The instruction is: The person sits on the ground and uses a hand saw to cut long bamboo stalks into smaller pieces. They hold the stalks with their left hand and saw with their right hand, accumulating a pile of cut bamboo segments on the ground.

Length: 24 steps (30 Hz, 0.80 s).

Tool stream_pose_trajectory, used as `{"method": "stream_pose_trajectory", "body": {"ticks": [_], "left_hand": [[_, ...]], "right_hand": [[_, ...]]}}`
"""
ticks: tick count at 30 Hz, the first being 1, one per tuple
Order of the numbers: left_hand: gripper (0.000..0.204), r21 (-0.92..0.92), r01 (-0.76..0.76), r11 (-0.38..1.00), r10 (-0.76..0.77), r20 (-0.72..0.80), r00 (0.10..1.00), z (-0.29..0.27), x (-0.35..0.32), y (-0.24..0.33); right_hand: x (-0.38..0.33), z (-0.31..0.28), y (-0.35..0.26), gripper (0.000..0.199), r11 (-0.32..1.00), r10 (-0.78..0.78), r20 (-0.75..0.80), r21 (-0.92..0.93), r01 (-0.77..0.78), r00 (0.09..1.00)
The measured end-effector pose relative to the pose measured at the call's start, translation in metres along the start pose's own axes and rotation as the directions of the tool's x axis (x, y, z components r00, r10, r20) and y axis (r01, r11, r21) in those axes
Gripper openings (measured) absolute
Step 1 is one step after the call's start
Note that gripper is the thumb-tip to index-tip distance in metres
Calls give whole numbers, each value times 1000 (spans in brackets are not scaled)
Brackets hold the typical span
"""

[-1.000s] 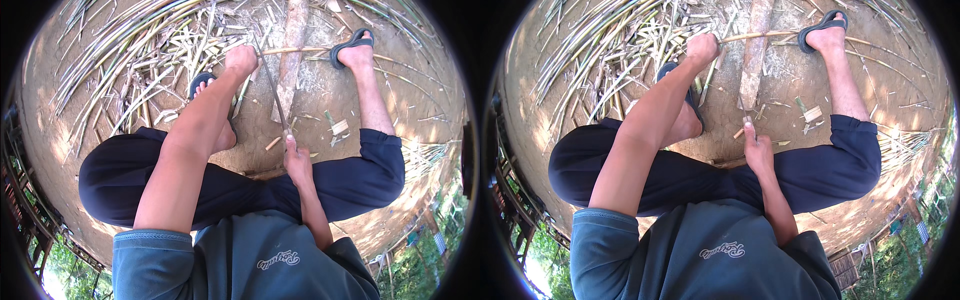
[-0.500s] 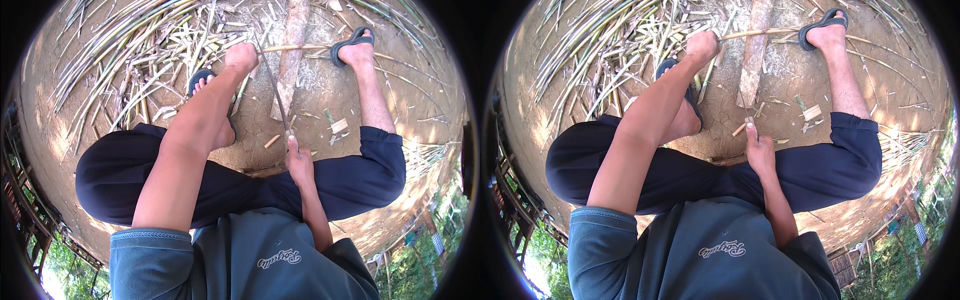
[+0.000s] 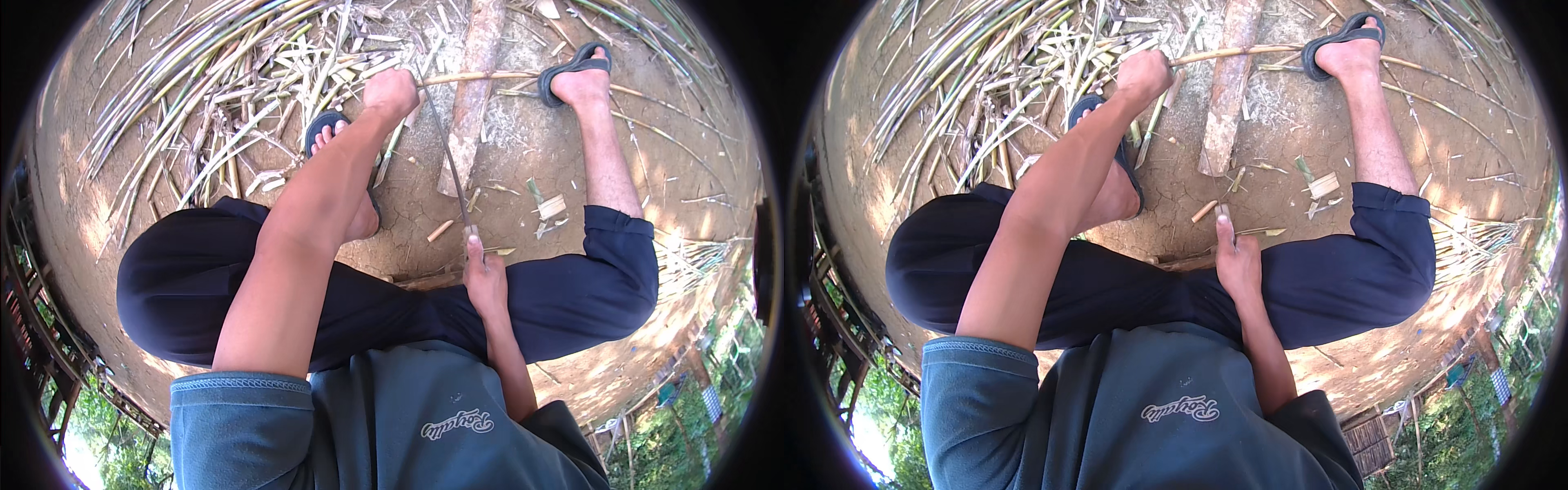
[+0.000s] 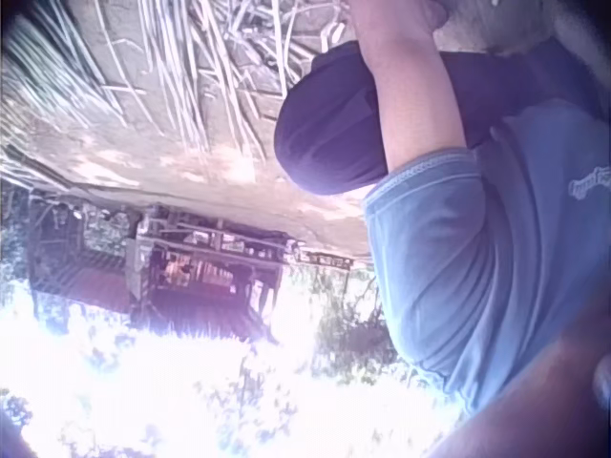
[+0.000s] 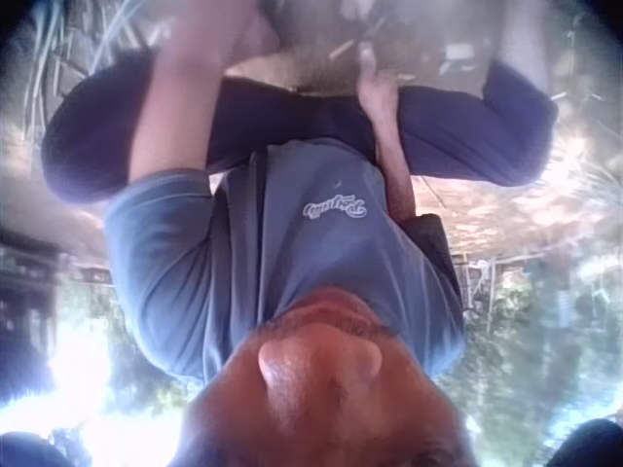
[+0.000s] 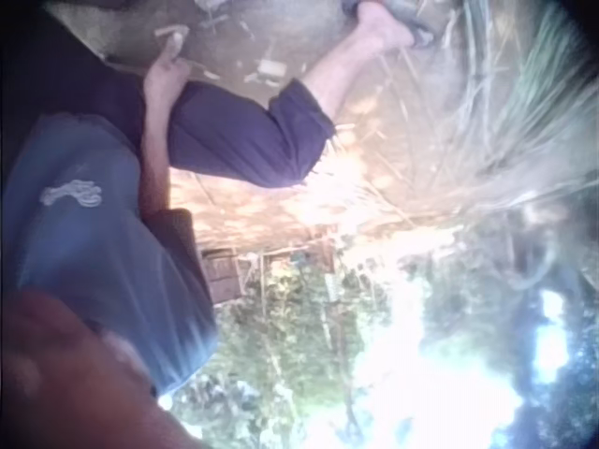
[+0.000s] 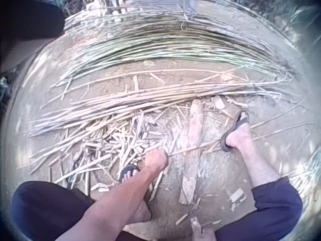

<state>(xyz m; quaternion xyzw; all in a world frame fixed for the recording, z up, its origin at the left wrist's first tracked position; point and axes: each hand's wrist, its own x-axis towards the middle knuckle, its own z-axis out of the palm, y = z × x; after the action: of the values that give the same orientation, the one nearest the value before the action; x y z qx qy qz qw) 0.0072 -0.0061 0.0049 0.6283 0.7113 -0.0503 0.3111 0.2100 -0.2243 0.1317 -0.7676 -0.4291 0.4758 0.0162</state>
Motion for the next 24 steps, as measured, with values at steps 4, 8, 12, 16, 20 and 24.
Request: {"method": "stream_pose_trajectory", "body": {"ticks": [4, 8, 12, 16, 20, 24], "left_hand": [[30, 16, 15, 1000, -15, 0, 1000, 0, 3, -5], [29, 27, 25, 999, -26, 56, 998, -4, 5, -2], [30, -20, 35, 999, -35, -1, 999, -7, 7, -9], [32, 28, 43, 999, -43, -21, 999, -15, 16, -7], [34, 19, 55, 998, -54, -30, 998, -14, 29, -13], [36, -7, 84, 996, -84, -59, 995, -7, 20, -11]], "right_hand": [[67, 28, -35, 77, 995, -94, -70, -40, 91, 993], [95, 24, -57, 79, 1000, -16, -29, -10, 16, 999], [10, -4, 0, 75, 999, 9, 43, -35, -7, 999], [23, -2, -5, 72, 994, 91, 58, 56, -94, 994], [43, 1, 3, 69, 988, 100, 46, 111, -104, 994], [18, -17, -9, 75, 993, 104, 50, 55, -107, 993]]}}
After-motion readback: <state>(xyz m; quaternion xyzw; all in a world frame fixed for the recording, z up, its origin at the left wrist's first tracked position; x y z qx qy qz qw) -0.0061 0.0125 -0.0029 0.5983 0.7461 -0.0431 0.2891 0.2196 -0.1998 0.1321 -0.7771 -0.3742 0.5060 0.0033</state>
